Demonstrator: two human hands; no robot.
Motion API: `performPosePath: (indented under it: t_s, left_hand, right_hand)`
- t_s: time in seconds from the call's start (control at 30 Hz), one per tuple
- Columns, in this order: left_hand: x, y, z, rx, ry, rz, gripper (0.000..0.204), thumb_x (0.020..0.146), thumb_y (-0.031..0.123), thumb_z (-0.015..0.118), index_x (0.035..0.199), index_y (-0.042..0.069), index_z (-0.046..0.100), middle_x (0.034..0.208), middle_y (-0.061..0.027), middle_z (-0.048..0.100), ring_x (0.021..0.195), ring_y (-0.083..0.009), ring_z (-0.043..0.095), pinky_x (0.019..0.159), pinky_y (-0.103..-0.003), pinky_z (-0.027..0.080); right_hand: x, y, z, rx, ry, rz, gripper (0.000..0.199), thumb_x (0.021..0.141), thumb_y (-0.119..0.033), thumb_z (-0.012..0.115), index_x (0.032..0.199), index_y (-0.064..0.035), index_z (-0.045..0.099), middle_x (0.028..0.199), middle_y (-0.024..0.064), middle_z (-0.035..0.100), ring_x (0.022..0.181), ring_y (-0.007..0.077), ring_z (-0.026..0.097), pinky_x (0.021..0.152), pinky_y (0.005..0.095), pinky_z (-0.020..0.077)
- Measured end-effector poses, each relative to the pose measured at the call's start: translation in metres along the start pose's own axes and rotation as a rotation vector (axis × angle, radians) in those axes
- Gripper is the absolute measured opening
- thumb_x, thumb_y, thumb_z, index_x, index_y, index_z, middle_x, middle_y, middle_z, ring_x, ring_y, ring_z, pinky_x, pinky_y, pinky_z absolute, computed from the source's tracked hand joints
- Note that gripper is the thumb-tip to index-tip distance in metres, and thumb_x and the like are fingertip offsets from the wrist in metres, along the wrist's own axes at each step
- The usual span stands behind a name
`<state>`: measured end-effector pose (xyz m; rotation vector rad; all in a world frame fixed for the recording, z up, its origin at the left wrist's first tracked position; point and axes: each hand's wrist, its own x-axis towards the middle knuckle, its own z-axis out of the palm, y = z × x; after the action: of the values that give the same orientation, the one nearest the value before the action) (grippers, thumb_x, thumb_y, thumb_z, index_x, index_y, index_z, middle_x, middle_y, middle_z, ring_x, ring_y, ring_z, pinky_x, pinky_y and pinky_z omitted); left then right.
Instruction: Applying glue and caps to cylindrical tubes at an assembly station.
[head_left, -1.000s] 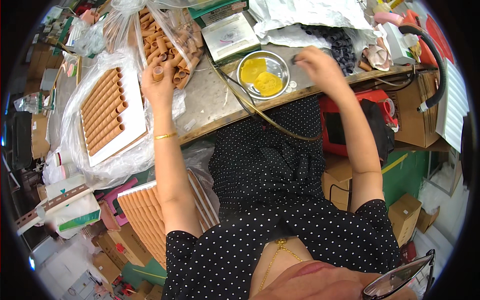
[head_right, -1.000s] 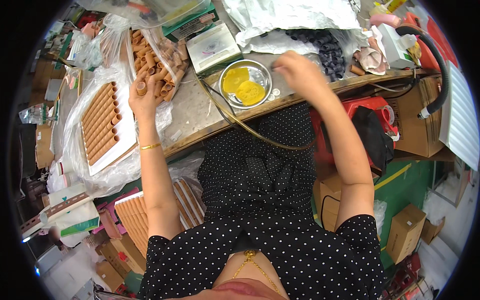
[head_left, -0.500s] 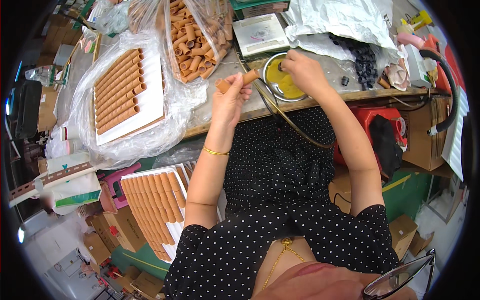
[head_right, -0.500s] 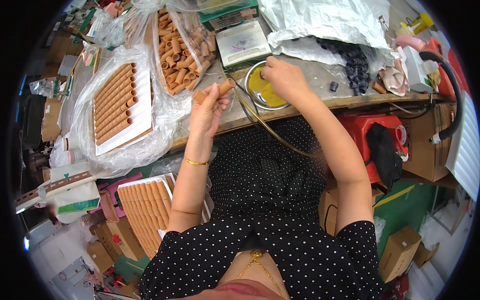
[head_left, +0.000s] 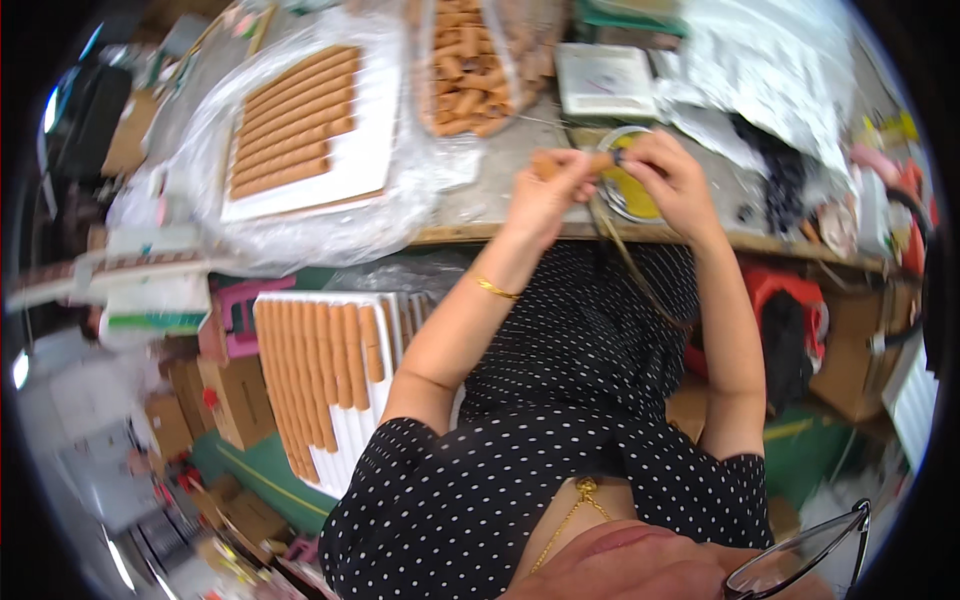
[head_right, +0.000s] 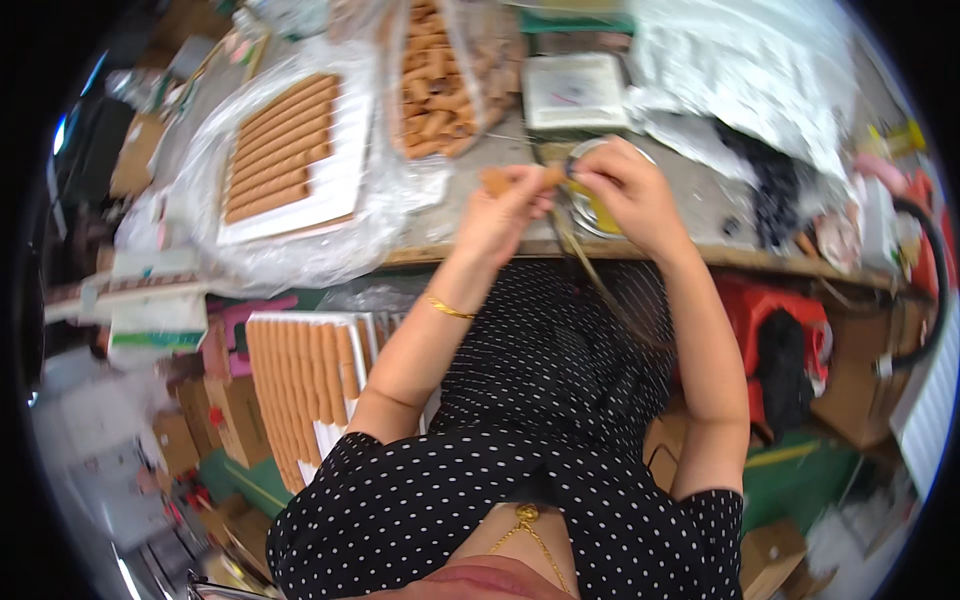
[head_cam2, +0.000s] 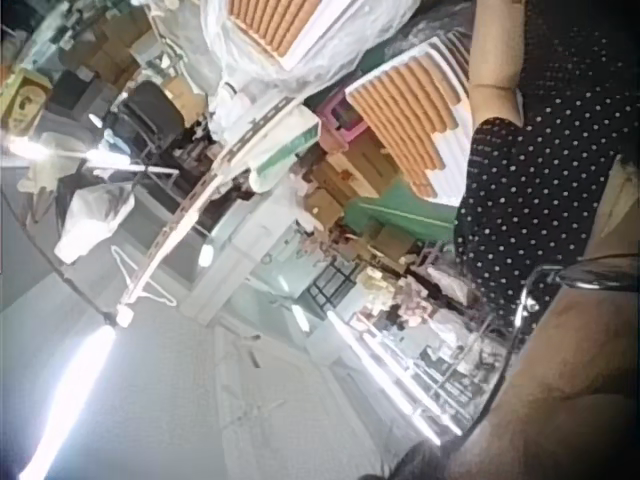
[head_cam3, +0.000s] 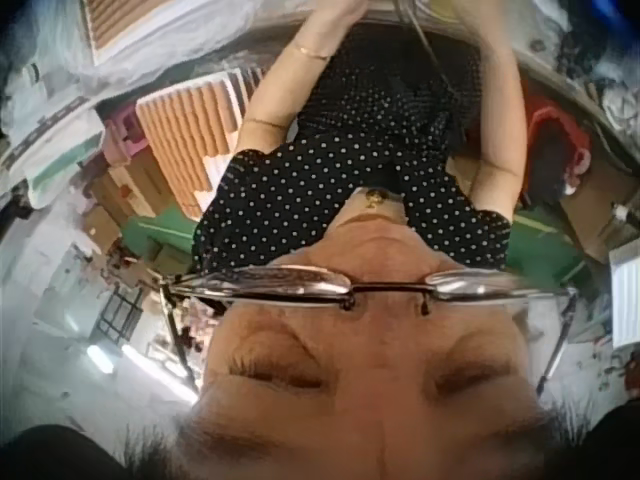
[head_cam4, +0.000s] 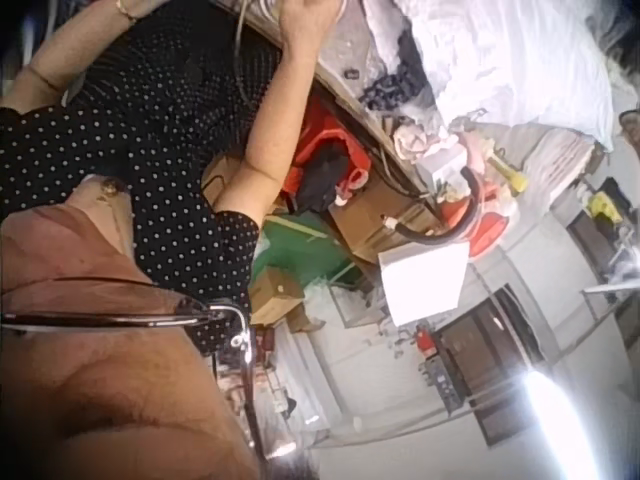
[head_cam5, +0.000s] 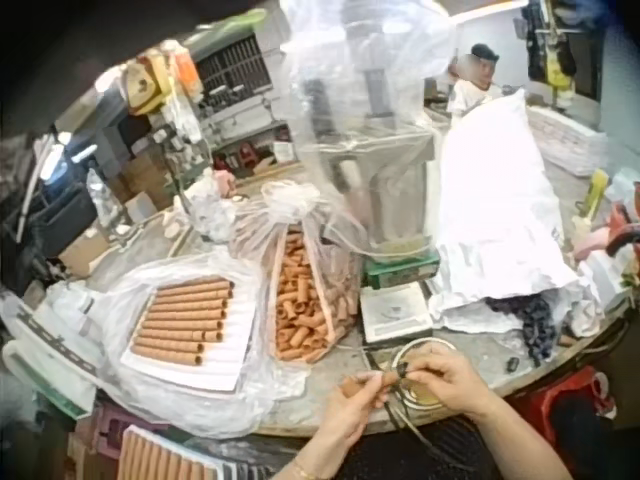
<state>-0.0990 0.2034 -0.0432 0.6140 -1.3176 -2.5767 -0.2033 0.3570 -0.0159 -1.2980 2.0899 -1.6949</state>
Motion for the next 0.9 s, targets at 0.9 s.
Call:
performPosePath:
  t_s: [0.9]
  left_hand:
    - [0.031,0.188,-0.16,1.414,0.217,0.719,0.021,0.077,0.011,0.069,0.092,0.001,0.058,0.092,-0.0115,0.063,0.083,-0.024,0.061,0.073,-0.032,0.049]
  right_hand:
    - [-0.009,-0.001,0.017,0.59,0.122,0.475,0.029,0.094,-0.02,0.047,0.114,0.0,0.047,0.098,0.0131,0.063,0.088,0.0181,0.062,0.071,0.0264,0.0474]
